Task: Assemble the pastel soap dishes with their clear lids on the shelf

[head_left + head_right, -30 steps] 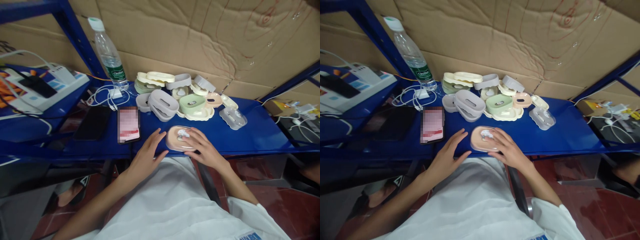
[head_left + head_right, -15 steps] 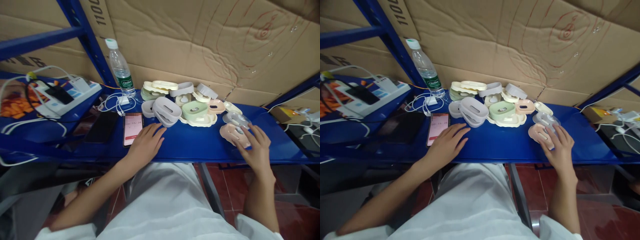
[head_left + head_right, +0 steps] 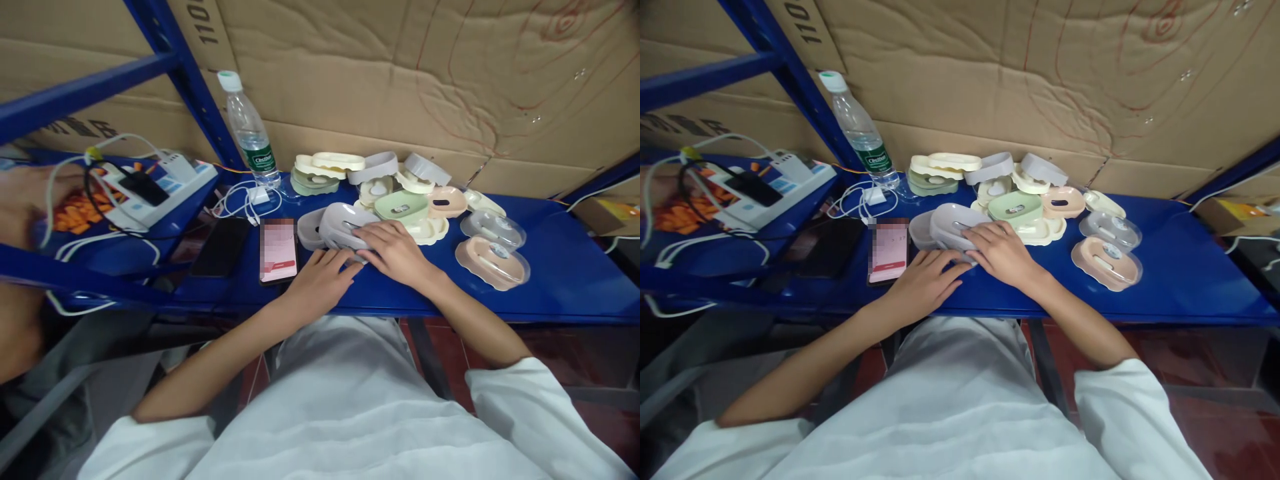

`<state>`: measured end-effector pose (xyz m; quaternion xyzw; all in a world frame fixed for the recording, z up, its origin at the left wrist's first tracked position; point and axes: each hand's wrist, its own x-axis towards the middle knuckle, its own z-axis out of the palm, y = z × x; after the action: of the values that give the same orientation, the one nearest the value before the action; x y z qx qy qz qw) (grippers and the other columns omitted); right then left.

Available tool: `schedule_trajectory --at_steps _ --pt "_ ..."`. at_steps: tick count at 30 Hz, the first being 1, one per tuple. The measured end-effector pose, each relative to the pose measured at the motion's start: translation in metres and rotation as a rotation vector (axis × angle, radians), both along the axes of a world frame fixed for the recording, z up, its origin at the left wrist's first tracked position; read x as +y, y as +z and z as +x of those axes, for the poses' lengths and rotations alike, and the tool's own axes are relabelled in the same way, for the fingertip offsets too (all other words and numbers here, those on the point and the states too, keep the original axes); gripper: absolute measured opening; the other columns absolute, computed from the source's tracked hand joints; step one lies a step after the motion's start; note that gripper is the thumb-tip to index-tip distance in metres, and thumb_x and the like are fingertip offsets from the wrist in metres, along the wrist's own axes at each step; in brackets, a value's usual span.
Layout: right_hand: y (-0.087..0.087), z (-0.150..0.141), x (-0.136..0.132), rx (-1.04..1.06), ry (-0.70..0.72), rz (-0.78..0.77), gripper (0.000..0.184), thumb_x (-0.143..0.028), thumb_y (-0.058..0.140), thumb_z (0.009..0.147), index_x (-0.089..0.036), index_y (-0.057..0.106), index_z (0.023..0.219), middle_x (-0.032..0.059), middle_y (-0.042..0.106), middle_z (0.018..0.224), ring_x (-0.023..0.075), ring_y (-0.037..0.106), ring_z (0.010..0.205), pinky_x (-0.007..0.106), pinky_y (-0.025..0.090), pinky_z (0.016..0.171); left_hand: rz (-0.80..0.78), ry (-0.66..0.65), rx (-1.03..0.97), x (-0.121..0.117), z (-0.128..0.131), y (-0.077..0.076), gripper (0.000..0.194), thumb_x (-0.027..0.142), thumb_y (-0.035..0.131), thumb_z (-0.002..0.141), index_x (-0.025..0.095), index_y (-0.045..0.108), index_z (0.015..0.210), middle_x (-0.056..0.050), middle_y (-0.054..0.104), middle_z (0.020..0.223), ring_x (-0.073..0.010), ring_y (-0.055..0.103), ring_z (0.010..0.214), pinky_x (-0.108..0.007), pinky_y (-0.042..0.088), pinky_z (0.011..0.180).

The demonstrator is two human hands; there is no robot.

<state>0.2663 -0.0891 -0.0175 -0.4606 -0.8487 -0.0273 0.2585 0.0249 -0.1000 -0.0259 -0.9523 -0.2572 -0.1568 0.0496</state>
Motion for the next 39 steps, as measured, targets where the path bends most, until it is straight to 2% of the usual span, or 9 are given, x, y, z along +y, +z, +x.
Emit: schedule_trajectory --at_steps 4,8,11,14,17,22,28,33,39 --pt "0.018 0.020 -0.026 0.043 -0.136 0.196 0.036 -0.042 0.059 0.110 -0.029 0.068 0.142 0.0062 0.077 0.136 0.0306 0.071 0.128 0.051 0.052 0.114 0.034 0.159 -0.035 0.007 -0.006 -0.002 0.046 0.018 0.060 0.104 0.019 0.059 0.149 -0.020 0.061 0.151 -0.0369 0.061 0.133 -0.052 0.049 0.106" --pt "0.024 0.057 -0.072 0.037 -0.442 0.264 0.040 -0.039 0.058 0.110 -0.025 0.065 0.147 0.0116 0.074 0.141 0.0363 0.067 0.133 0.056 0.047 0.115 0.075 0.248 -0.042 0.024 -0.011 0.000 0.036 0.016 0.060 0.102 0.020 0.068 0.137 -0.019 0.057 0.159 -0.0429 0.055 0.143 -0.065 0.043 0.114" --pt "0.007 0.081 -0.116 0.006 -0.562 0.209 0.040 -0.037 0.059 0.109 -0.027 0.065 0.147 0.0117 0.075 0.138 0.0373 0.068 0.130 0.058 0.044 0.115 0.071 0.186 -0.108 0.023 -0.012 0.004 0.025 0.018 0.058 0.105 0.024 0.074 0.123 -0.014 0.067 0.147 -0.0386 0.059 0.140 -0.068 0.039 0.118" --pt "-0.016 0.093 -0.155 -0.050 -0.503 0.110 0.040 -0.032 0.059 0.108 -0.033 0.064 0.148 0.0067 0.075 0.140 0.0344 0.068 0.132 0.060 0.035 0.123 0.085 0.109 -0.151 0.005 -0.007 0.008 0.017 0.024 0.061 0.107 0.024 0.074 0.118 -0.011 0.076 0.128 -0.0327 0.066 0.127 -0.060 0.042 0.118" --pt "-0.031 0.098 -0.172 -0.053 -0.465 0.054 0.041 -0.029 0.060 0.107 -0.036 0.064 0.147 0.0041 0.075 0.141 0.0330 0.067 0.133 0.059 0.034 0.123 0.114 0.033 -0.156 -0.019 0.000 0.005 0.014 0.028 0.062 0.107 0.021 0.073 0.114 -0.009 0.078 0.114 -0.0271 0.070 0.110 -0.049 0.048 0.109" --pt "-0.043 0.104 -0.155 -0.037 -0.426 -0.025 0.041 -0.026 0.055 0.107 -0.034 0.063 0.147 0.0061 0.071 0.147 0.0325 0.062 0.140 0.057 0.041 0.118 0.123 0.003 -0.138 -0.031 0.009 -0.012 0.013 0.025 0.062 0.108 0.019 0.072 0.113 -0.008 0.078 0.110 -0.0254 0.071 0.104 -0.045 0.049 0.103" --pt "-0.038 0.100 -0.130 -0.036 -0.485 0.031 0.058 -0.009 0.041 0.101 -0.029 0.058 0.152 0.0111 0.061 0.158 0.0340 0.051 0.152 0.065 0.029 0.125 0.056 0.122 -0.097 -0.017 0.011 -0.022 0.033 0.016 0.056 0.107 0.016 0.067 0.138 -0.016 0.074 0.138 -0.0308 0.070 0.124 -0.053 0.048 0.114" --pt "-0.018 0.085 -0.099 0.015 -0.350 0.027 0.041 -0.025 0.049 0.106 -0.028 0.066 0.143 0.0098 0.068 0.150 0.0327 0.060 0.142 0.056 0.042 0.118 0.001 0.178 -0.086 -0.021 0.010 -0.024 0.043 0.019 0.051 0.109 0.016 0.060 0.152 -0.019 0.066 0.152 -0.0352 0.064 0.138 -0.063 0.042 0.122" --pt "-0.013 0.084 -0.051 -0.056 -0.381 -0.086 0.039 -0.036 0.048 0.110 -0.023 0.067 0.142 0.0121 0.073 0.143 0.0339 0.065 0.136 0.055 0.044 0.112 0.008 0.185 -0.139 -0.034 0.008 -0.020 0.045 0.019 0.052 0.108 0.017 0.060 0.153 -0.020 0.061 0.157 -0.0393 0.060 0.142 -0.066 0.043 0.118"
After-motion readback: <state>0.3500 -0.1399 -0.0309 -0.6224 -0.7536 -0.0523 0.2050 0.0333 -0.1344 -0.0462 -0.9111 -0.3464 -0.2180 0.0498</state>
